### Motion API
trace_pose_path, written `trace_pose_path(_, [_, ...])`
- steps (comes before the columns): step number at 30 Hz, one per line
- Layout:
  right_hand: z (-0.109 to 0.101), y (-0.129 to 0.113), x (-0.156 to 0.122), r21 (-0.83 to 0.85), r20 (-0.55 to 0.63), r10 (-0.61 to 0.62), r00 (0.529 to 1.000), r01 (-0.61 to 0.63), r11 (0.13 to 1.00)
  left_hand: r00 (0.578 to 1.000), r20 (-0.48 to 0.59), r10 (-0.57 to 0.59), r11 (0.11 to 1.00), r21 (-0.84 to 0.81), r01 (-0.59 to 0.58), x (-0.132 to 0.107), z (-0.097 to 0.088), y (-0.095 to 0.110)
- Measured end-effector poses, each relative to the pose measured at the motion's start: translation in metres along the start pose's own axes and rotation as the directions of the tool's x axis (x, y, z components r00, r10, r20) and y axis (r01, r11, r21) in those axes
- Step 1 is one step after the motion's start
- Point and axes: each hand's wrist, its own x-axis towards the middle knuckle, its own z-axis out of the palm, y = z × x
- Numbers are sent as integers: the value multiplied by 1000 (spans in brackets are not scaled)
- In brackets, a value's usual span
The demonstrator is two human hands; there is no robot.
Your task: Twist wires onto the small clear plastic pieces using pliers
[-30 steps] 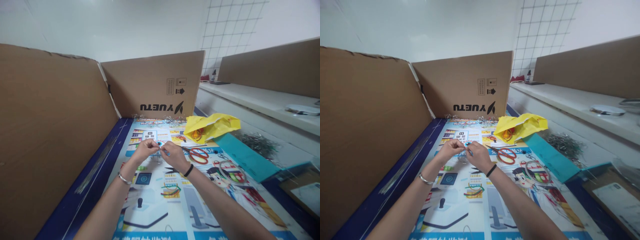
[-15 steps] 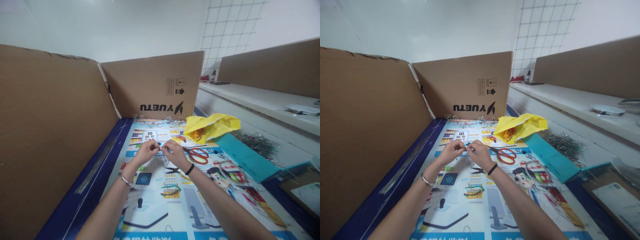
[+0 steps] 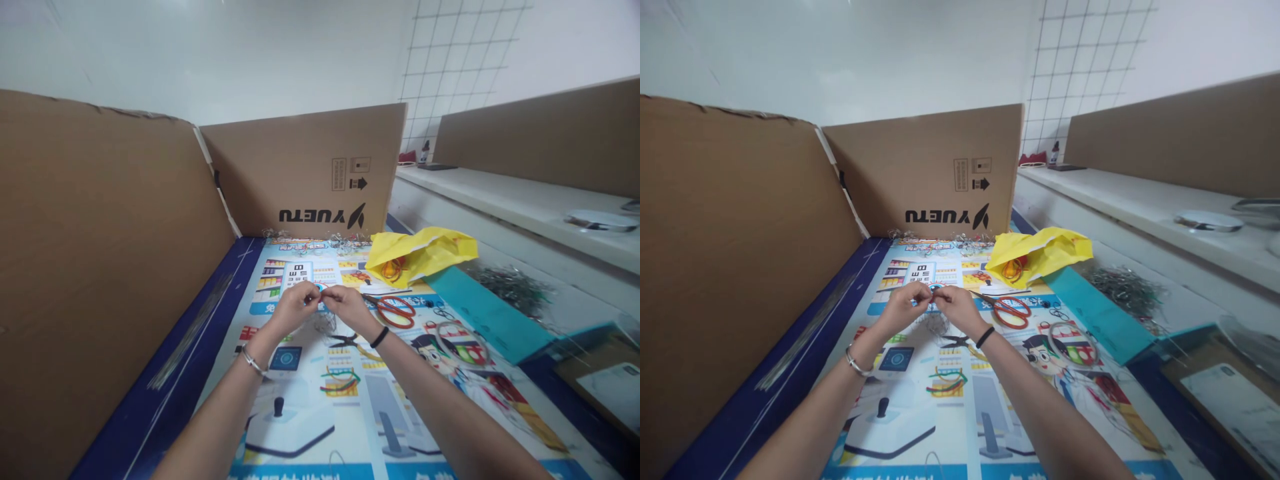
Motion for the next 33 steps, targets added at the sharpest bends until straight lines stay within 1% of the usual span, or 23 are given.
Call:
trace_pose_path(5, [0,1,1,117,29,67,997,-70,991,997,-36,75,997,10,-74,0,2,0])
trace_pose_path(11, [-1,4,2,214,44,119,992,-125,969,995,-49,91,996,25,-90,0,1,-3])
trace_pose_path(18, [0,7,2,247,48,132,990,-139,959,996,-33,77,995,60,-75,0,0,-4])
trace_pose_path(23, [1,9,1,217,39,133,990,-138,966,998,-3,58,993,105,-57,0,1,-2])
trace_pose_path(26, [2,6,1,181,22,130,991,-132,975,999,30,43,986,162,-47,0,-1,-1])
trace_pose_path(29, [1,3,0,152,11,125,992,-125,980,998,63,16,967,253,-32,2,-7,-1])
trace_pose_path(33, [0,1,-1,106,1,127,992,-126,986,997,61,-48,902,432,17,3,-13,-5])
